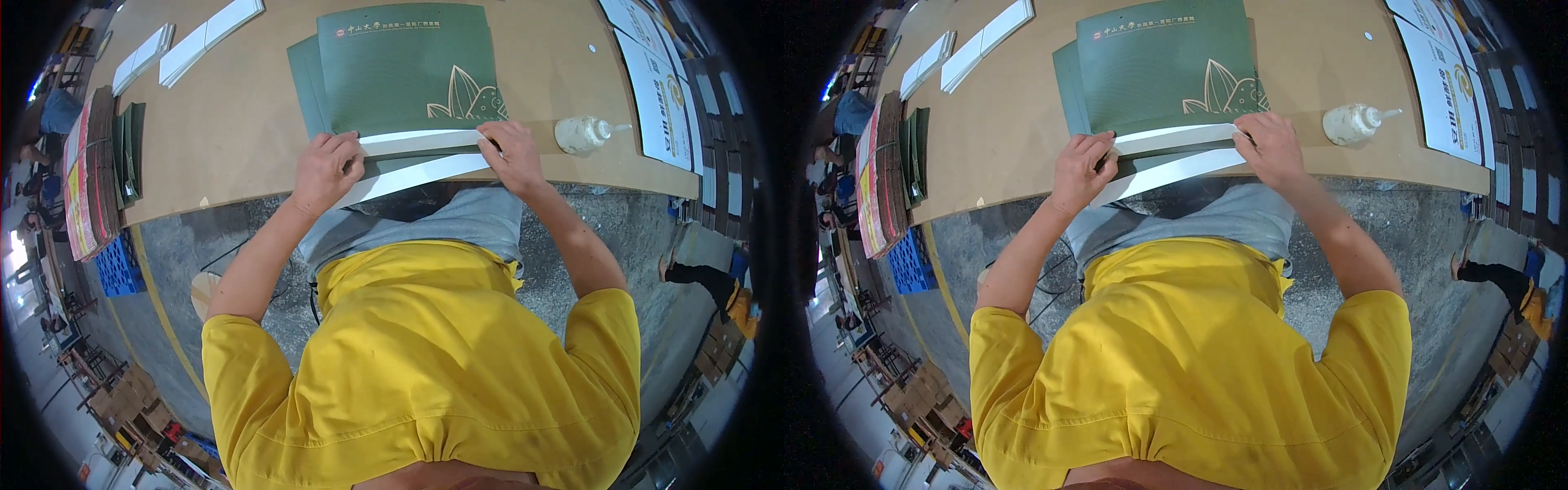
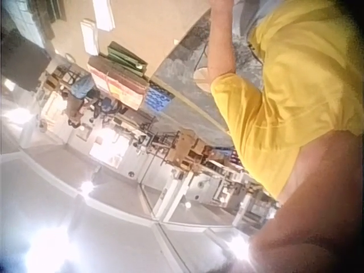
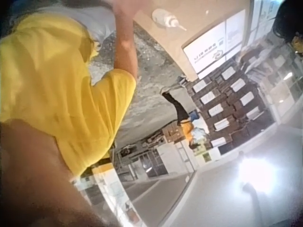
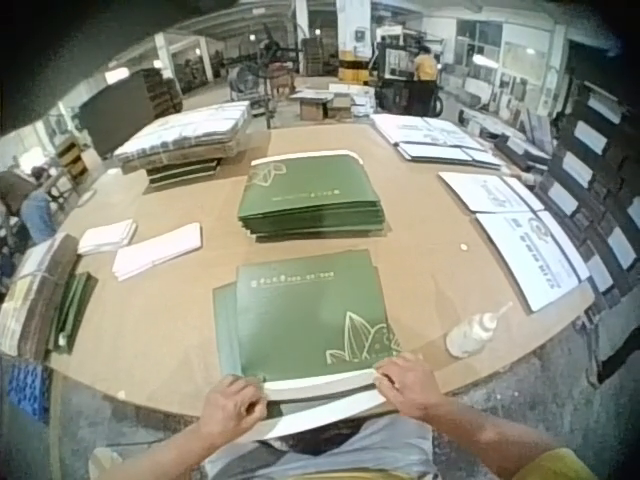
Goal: Gluing and folding green paper folders to assemble packaging bags or boxes.
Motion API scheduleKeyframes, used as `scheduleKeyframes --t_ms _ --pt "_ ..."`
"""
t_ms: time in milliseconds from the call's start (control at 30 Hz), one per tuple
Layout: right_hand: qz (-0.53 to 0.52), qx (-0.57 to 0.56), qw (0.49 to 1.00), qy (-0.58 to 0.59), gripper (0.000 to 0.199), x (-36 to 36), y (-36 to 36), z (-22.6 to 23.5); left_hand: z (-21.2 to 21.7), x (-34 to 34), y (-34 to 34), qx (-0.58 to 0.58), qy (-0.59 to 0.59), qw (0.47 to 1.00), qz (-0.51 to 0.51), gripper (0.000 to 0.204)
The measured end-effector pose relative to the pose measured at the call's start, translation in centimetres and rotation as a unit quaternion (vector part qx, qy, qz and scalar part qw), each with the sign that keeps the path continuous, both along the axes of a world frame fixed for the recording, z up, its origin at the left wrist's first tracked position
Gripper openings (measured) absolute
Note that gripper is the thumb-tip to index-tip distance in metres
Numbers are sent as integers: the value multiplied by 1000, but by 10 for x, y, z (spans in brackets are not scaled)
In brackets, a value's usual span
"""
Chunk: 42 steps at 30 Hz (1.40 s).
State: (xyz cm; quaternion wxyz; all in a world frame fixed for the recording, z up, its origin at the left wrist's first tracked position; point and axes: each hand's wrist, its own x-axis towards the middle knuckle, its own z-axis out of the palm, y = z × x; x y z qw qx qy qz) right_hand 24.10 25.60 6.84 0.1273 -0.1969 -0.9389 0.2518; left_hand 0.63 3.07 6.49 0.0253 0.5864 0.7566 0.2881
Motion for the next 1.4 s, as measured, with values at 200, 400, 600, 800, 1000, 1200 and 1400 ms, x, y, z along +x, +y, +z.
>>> scheduleKeyframes --t_ms 200,400,600,800,1000,1200,1400 --pt "1 40 999 33 18 -3 -2 -1 -2 3 9 -1 17 1000 -1 18" --pt "-140 102 980 -102 22 -38 -27 -1 8 17 35 -110 -4 987 118 24" --pt "-13 227 974 12 29 -84 -60 -33 -29 44 57 -37 102 994 -10 36" --pt "36 175 982 -57 50 -76 -41 -27 -22 23 49 -118 137 982 -49 53" --pt "244 175 945 -129 73 -63 -3 -6 -10 0 34 -176 140 970 -87 64" --pt "22 140 988 -65 77 -65 -13 -23 -6 6 38 -186 125 972 -73 62" --pt "-119 166 979 5 71 -74 -12 -28 -13 2 37 -165 158 972 -60 60"
